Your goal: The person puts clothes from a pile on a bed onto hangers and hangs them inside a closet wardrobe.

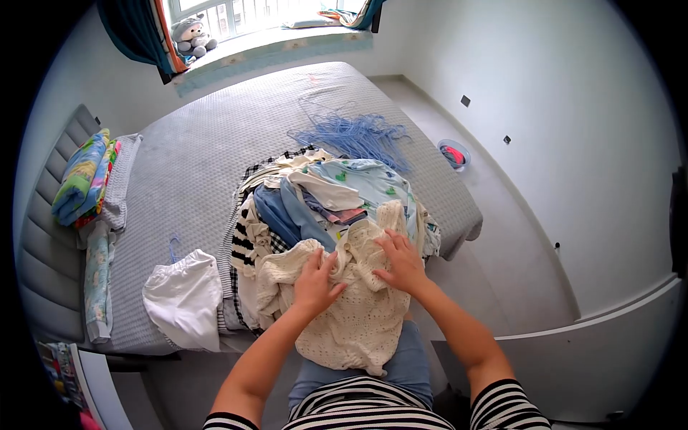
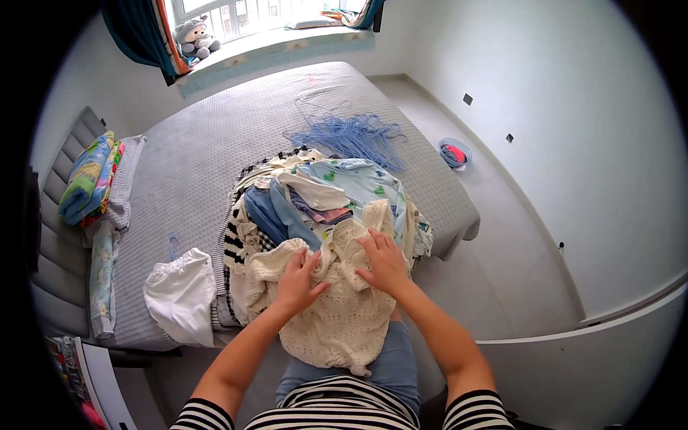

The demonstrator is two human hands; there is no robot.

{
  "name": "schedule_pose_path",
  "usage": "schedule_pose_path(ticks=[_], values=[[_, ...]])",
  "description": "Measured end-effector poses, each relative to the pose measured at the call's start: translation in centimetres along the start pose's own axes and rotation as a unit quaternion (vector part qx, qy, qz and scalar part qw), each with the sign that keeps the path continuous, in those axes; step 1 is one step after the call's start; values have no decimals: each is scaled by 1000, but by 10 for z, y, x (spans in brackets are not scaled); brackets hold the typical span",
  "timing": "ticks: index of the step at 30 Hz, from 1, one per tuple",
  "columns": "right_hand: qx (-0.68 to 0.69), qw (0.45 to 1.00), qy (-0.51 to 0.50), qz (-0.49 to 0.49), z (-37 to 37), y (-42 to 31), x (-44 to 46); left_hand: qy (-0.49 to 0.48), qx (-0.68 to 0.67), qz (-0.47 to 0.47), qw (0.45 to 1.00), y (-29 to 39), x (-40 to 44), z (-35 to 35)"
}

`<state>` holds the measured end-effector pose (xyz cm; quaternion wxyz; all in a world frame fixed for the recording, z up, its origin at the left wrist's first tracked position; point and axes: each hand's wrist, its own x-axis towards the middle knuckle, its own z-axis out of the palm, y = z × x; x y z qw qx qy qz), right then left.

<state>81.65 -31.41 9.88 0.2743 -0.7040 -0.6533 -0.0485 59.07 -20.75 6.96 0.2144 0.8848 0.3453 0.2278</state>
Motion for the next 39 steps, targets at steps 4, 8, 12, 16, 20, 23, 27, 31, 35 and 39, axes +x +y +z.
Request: schedule_pose_path(ticks=[4, 8, 12, 16, 20, 23, 27, 31, 35, 39], values=[[87, 979, -50, 179, 12, 33, -8, 25, -2, -25, 999, -38, 21, 19], [93, 972, 129, 172, -19, 87, -19, -9, -312, -183, 932, -58, 55, -6], [107, 939, 237, 224, -42, 114, -20, 149, -293, -51, 943, -44, 105, 10], [128, 933, 204, 266, -11, 157, -18, 133, -303, -114, 937, -8, 157, 39], [147, 931, 150, 300, 39, 186, -14, 146, -153, -57, 976, -23, 180, 103], [207, 910, 135, 333, 65, 197, 3, 142, -34, -32, 989, -35, 169, 126], [250, 910, 120, 308, 99, 228, 46, 86, -3, -87, 992, -41, 184, 125], [202, 945, 129, 222, 136, 254, 118, 37, -15, -132, 990, -54, 209, 114], [149, 938, 194, 245, 193, 291, 184, 45, -19, -135, 990, -62, 207, 128], [382, 840, 128, 363, 204, 290, 227, 44, -18, -143, 989, -68, 205, 133]])
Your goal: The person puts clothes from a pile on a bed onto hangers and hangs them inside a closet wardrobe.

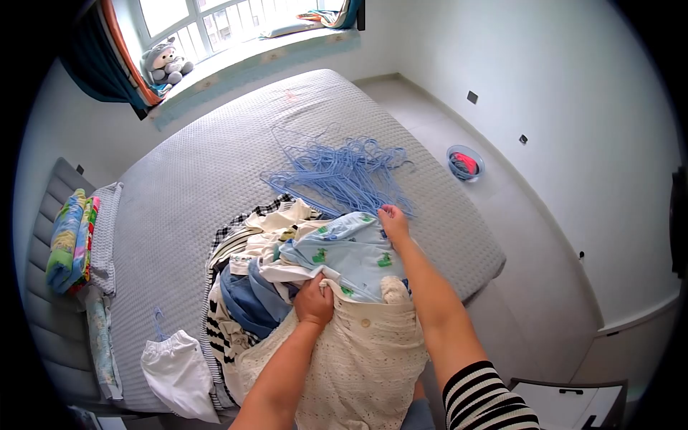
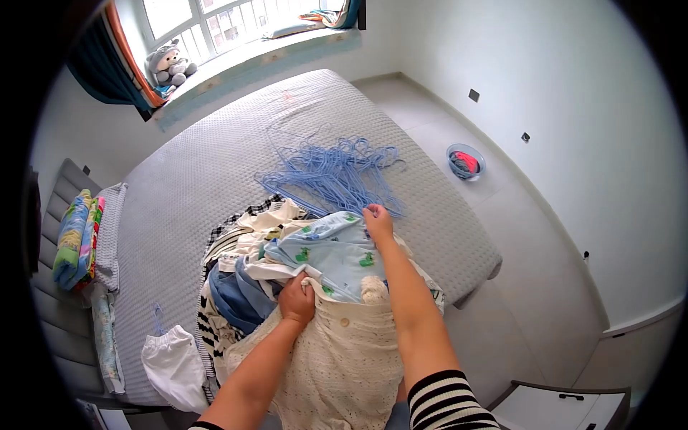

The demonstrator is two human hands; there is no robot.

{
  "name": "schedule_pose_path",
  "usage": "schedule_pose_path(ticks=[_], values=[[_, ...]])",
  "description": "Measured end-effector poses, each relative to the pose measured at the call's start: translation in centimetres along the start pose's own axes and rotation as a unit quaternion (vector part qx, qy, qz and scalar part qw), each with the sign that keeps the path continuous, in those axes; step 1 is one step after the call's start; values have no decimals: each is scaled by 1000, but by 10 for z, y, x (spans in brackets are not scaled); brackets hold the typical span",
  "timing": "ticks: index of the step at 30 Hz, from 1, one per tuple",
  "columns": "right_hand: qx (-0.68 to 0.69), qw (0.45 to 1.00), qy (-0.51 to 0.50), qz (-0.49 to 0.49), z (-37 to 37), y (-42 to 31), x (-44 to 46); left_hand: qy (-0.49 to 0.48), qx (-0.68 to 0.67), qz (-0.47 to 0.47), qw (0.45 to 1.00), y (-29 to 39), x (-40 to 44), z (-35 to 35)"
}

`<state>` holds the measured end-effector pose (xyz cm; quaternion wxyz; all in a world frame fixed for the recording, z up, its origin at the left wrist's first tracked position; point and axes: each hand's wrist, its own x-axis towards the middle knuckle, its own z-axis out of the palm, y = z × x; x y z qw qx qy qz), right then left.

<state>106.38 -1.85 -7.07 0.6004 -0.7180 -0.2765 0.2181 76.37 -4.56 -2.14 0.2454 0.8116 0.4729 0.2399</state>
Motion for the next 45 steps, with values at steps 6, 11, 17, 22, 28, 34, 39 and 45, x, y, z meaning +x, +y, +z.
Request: schedule_pose_path(ticks=[6, 11, 17, 22, 28, 34, 39, 45], values=[[-59, 996, -74, -2, -22, -28, -39, 17, -11, 24, 999, -3, -2, 2], [46, 998, -12, -37, -79, -46, -103, 30, -27, 41, 998, 9, -6, -8], [34, 996, -86, -13, -152, -53, -225, 53, -120, 63, 989, 8, -41, -18], [-16, 999, -7, -50, -159, -69, -257, 126, -372, 8, 919, 17, -101, -27], [-91, 987, -18, -129, -137, -165, -343, 3, -579, -96, 809, 54, -165, -102], [-234, 935, -174, -204, -103, -159, -360, -248, -566, -133, 775, 51, -190, -177], [-144, 960, -176, -163, -102, -176, -375, -101, -641, -128, 750, 38, -206, -192], [-110, 971, -57, -207, -153, -193, -395, -58, -642, -181, 743, 12, -203, -182]])
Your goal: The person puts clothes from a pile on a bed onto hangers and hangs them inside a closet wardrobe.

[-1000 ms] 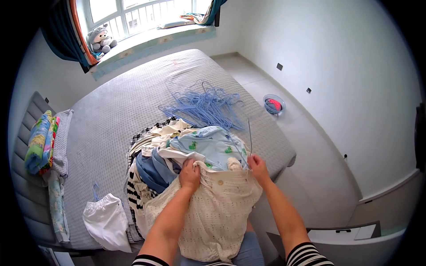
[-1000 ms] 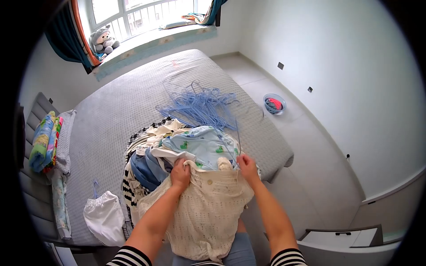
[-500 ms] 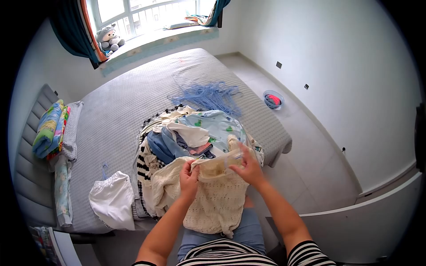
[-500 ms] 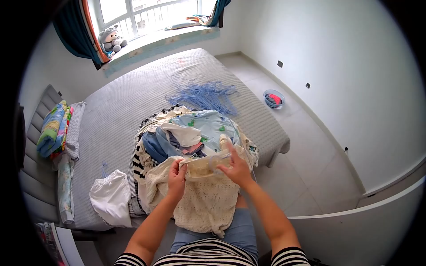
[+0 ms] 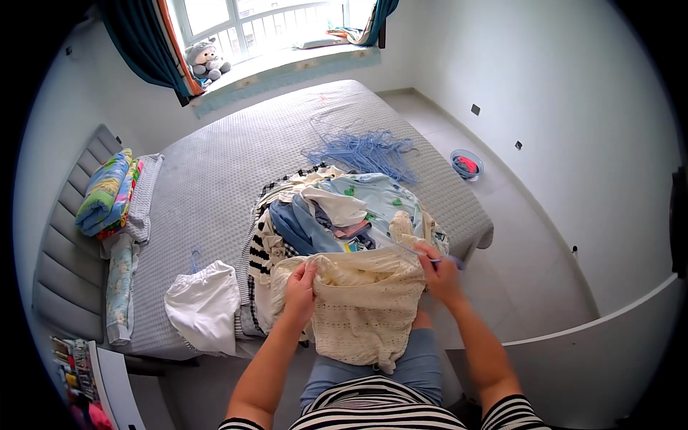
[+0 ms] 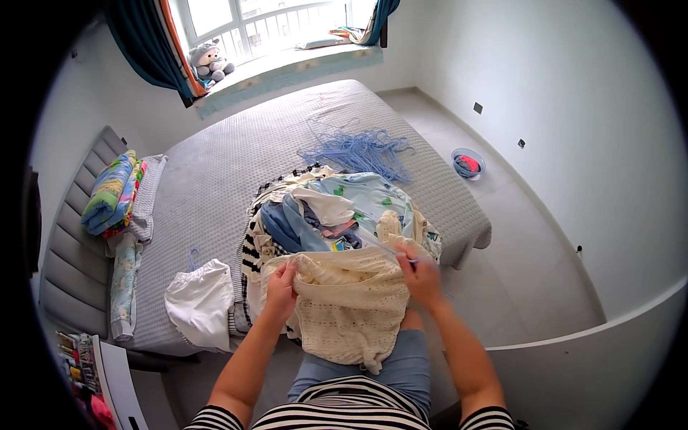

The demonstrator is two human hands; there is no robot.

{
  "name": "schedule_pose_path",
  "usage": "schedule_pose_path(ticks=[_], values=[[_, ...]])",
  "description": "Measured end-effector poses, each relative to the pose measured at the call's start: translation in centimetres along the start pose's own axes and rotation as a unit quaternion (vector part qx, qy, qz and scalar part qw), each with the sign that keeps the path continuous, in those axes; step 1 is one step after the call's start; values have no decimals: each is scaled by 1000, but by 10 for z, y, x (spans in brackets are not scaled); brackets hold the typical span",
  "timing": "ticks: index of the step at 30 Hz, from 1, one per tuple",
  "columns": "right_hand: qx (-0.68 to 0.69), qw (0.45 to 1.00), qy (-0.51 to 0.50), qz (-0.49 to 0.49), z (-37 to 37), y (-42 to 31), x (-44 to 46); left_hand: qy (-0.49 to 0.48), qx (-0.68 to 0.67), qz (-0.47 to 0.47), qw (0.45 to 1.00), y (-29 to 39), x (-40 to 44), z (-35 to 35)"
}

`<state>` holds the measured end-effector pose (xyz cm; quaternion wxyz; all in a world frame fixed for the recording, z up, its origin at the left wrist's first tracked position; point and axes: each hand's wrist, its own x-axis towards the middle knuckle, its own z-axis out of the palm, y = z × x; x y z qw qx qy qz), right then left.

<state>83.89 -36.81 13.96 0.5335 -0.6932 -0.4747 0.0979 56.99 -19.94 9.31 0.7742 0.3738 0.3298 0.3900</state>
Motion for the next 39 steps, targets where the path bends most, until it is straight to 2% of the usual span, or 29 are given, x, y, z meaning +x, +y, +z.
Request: schedule_pose_path(ticks=[6, 8, 11, 14, 16, 18, 19, 20, 22, 23, 27, 30, 31, 33, 36, 39], values=[[19, 994, -104, 11, -30, 2, -10, 1, 233, 108, 966, -5, 9, 6], [30, 991, -130, 8, -16, -2, -9, -19, 306, 142, 941, 1, 0, 15], [14, 994, -112, -7, 24, -9, -7, -56, 447, 128, 883, 28, -24, 39], [77, 991, -104, -39, 60, -22, -2, -109, 439, 279, 847, 30, -35, 52], [115, 986, -119, 2, 64, -22, 2, -85, 557, 392, 727, 55, -49, 67], [116, 983, -144, 21, 66, -21, 9, -68, 651, 507, 561, 74, -46, 63], [98, 981, -163, 21, 68, -21, 14, -106, 654, 478, 576, 71, -44, 57], [82, 979, -184, 22, 70, -22, 16, -107, 663, 414, 615, 61, -39, 47], [-5, 984, -104, -147, 81, -35, 20, -106, 671, 283, 677, 34, -23, 26], [-49, 970, -63, -231, 82, -38, 21, -83, 642, 293, 703, 27, -16, 18], [-124, 974, 14, -191, 68, -13, 8, -9, 560, 226, 797, 23, -8, -4], [-179, 968, -123, -123, 53, 40, -6, -18, 531, 199, 823, 26, -4, -25], [-208, 961, -103, -149, 53, 58, -9, -28, 499, 230, 835, 24, -2, -28], [-265, 941, -63, -201, 50, 78, -11, -43, 495, 234, 836, 27, 0, -32], [-347, 925, -137, -78, 32, 85, -5, -42, 500, 224, 835, 32, 0, -32], [-359, 924, -112, -67, 16, 77, 1, -36, 527, 222, 819, 39, -3, -35]])
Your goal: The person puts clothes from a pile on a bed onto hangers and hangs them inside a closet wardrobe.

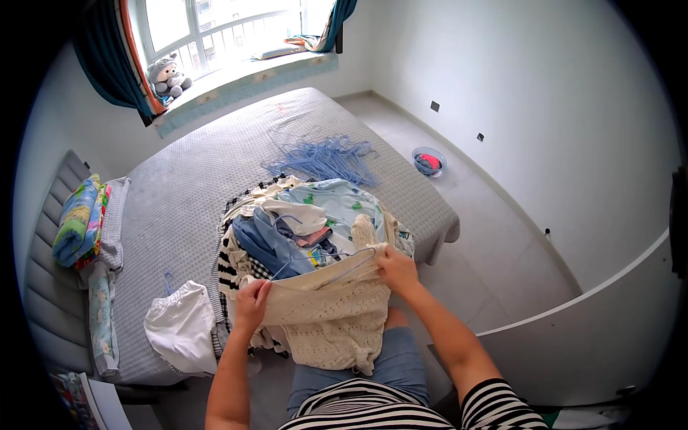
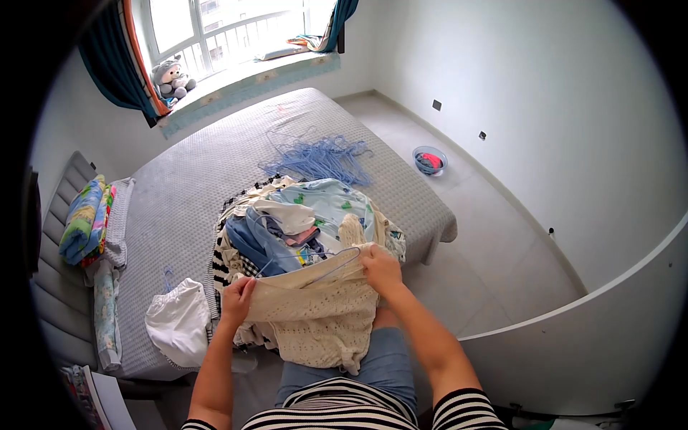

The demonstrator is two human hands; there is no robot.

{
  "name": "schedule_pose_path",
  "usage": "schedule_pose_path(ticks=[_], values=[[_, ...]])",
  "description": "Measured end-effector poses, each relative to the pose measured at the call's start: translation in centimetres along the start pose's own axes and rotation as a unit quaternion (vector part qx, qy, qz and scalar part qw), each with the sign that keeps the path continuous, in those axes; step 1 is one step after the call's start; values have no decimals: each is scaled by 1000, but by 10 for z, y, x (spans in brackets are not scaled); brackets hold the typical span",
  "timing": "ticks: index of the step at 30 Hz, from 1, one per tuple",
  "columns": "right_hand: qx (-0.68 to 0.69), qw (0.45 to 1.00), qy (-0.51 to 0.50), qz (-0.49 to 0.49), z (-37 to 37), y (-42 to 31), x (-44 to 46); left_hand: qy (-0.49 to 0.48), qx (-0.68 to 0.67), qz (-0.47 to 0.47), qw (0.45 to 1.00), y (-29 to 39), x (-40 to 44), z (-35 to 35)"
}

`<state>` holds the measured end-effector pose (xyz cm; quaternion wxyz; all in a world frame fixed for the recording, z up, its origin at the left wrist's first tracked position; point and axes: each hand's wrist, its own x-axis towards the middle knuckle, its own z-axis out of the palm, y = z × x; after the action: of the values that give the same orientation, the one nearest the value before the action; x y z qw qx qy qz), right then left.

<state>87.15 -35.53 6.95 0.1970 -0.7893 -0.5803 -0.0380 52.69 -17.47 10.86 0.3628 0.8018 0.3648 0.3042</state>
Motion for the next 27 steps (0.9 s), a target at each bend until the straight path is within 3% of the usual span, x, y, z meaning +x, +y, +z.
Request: schedule_pose_path(ticks=[3, 6, 12, 15, 18, 21, 27], values=[[139, 985, 77, 72, -8, -1, -1, -21, 7, 6, 1000, 7, -3, -1], [261, 956, 116, -62, -17, -12, 2, -20, -3, 18, 1000, 7, -4, 11], [216, 954, 75, -195, -41, -61, -21, -18, -56, 7, 998, 7, 3, 14], [72, 965, 239, -80, -64, -58, -5, -18, -107, 29, 994, 1, 1, 6], [-9, 976, 202, -76, -59, -36, 18, -36, -121, 20, 992, 9, 0, -6], [4, 988, 22, -150, -66, -29, 32, -34, -131, 12, 991, 7, -2, -12], [0, 972, 3, -235, -75, -63, 35, -4, -144, 23, 989, -13, -12, -21]])
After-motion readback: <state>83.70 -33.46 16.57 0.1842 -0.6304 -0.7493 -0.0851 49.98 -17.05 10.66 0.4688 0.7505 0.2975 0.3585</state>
